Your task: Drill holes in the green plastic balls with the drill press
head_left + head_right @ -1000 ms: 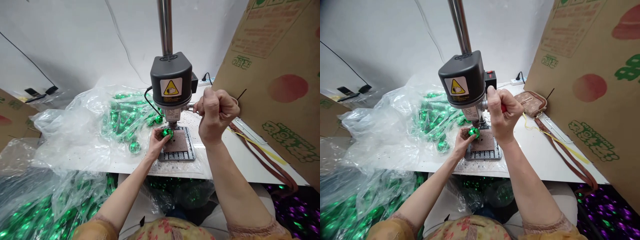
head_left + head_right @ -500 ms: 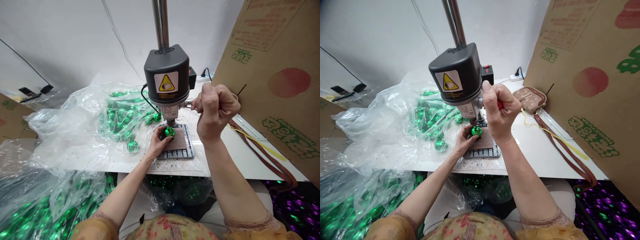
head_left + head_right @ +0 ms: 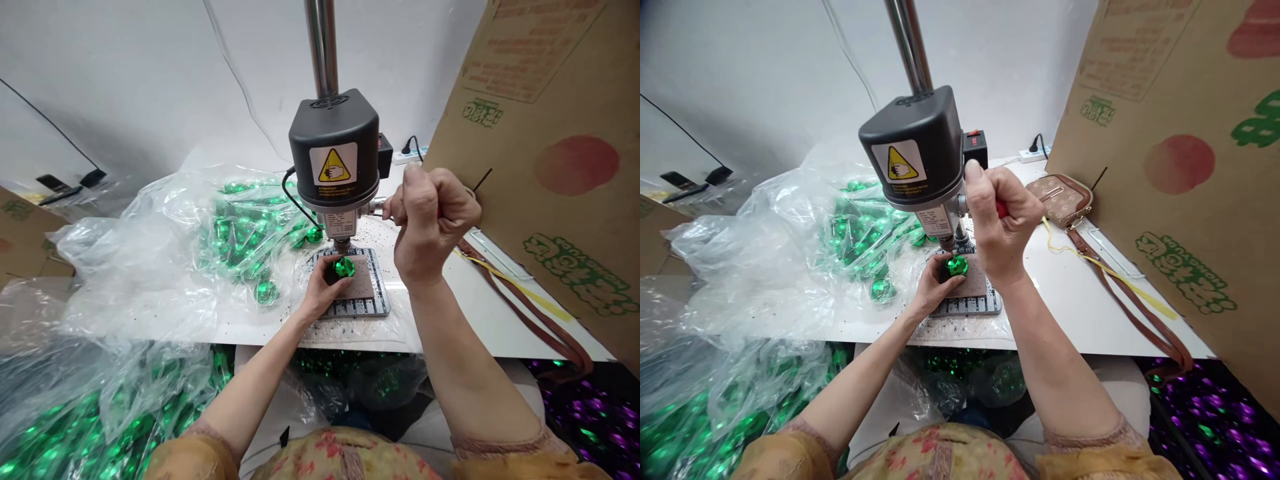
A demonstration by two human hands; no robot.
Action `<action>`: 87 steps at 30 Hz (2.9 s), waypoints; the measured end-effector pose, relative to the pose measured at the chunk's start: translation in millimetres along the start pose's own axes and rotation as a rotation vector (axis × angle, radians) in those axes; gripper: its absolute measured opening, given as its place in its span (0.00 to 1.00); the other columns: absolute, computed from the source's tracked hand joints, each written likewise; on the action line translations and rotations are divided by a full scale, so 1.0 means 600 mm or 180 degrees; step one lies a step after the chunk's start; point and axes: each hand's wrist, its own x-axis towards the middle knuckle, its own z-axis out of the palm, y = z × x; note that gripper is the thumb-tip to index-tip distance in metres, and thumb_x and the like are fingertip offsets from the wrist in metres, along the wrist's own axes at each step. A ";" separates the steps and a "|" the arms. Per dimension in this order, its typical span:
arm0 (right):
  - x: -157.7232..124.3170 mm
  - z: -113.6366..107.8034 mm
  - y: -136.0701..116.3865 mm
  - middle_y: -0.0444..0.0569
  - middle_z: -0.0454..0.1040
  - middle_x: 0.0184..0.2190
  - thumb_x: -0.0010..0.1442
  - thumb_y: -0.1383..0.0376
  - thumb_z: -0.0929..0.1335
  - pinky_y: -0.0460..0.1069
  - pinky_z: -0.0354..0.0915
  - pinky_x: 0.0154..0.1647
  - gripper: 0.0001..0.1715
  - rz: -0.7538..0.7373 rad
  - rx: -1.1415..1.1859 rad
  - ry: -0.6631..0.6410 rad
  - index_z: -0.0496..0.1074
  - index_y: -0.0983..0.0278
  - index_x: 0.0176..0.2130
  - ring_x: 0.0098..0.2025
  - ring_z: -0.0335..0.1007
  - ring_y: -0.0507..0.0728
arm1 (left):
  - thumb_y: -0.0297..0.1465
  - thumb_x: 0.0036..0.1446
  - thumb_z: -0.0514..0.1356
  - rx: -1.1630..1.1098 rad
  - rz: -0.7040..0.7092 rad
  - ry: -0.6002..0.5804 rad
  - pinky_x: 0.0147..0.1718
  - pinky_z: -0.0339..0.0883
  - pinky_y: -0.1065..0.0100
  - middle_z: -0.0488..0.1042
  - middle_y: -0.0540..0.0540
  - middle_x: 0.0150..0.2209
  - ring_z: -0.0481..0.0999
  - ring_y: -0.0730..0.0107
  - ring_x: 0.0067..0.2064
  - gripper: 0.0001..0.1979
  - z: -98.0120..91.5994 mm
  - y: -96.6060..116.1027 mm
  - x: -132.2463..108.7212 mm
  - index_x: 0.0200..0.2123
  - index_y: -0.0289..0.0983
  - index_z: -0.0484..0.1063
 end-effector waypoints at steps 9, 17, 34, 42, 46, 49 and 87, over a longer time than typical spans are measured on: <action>0.033 0.010 0.001 0.39 0.51 0.15 0.65 0.57 0.66 0.51 0.52 0.18 0.27 0.0216 -0.0328 -0.0254 0.50 0.58 0.21 0.17 0.46 0.49 | 0.35 0.51 0.72 -0.0132 0.0042 -0.0060 0.58 0.67 0.53 0.73 0.40 0.54 0.74 0.56 0.56 0.27 0.008 -0.009 -0.009 0.53 0.40 0.68; -0.004 -0.001 0.009 0.38 0.45 0.16 0.63 0.64 0.68 0.49 0.48 0.21 0.29 -0.0127 0.0099 -0.0001 0.48 0.61 0.19 0.18 0.45 0.46 | 0.33 0.51 0.72 -0.0150 0.0107 -0.0015 0.60 0.65 0.51 0.72 0.40 0.55 0.73 0.56 0.58 0.26 0.010 -0.010 -0.009 0.50 0.40 0.67; -0.031 -0.008 0.028 0.38 0.44 0.15 0.61 0.67 0.67 0.47 0.49 0.19 0.31 -0.0605 -0.0058 0.0284 0.44 0.63 0.18 0.16 0.44 0.44 | 0.36 0.51 0.73 -0.0220 0.0151 -0.0046 0.59 0.67 0.51 0.73 0.40 0.54 0.74 0.56 0.56 0.25 0.010 -0.014 -0.008 0.50 0.40 0.69; -0.048 -0.021 0.040 0.38 0.44 0.16 0.61 0.66 0.67 0.47 0.52 0.19 0.31 -0.0657 -0.0233 0.0289 0.43 0.63 0.19 0.16 0.42 0.44 | 0.36 0.51 0.72 -0.0222 0.0182 -0.0027 0.59 0.67 0.52 0.73 0.41 0.54 0.74 0.56 0.56 0.25 0.011 -0.016 -0.009 0.50 0.40 0.69; -0.049 -0.021 0.046 0.38 0.44 0.15 0.58 0.70 0.67 0.47 0.49 0.18 0.31 -0.0813 0.0009 0.0287 0.41 0.63 0.19 0.17 0.41 0.44 | 0.36 0.51 0.72 -0.0163 0.0202 -0.0027 0.58 0.68 0.52 0.74 0.41 0.53 0.75 0.56 0.55 0.26 0.011 -0.016 -0.009 0.51 0.40 0.69; -0.049 -0.018 0.046 0.38 0.44 0.15 0.56 0.72 0.67 0.47 0.49 0.17 0.30 -0.0891 0.0072 0.0312 0.41 0.63 0.19 0.16 0.41 0.44 | 0.38 0.51 0.72 -0.0078 0.0194 -0.0012 0.56 0.70 0.53 0.74 0.42 0.51 0.75 0.57 0.54 0.26 0.010 -0.015 -0.009 0.51 0.40 0.69; 0.022 0.006 0.004 0.36 0.52 0.13 0.61 0.66 0.69 0.48 0.49 0.17 0.25 0.0092 0.0075 -0.0010 0.53 0.60 0.20 0.16 0.47 0.46 | 0.27 0.65 0.55 0.2369 0.1739 -0.0405 0.43 0.71 0.58 0.76 0.41 0.40 0.76 0.57 0.43 0.11 -0.066 0.038 -0.073 0.48 0.40 0.70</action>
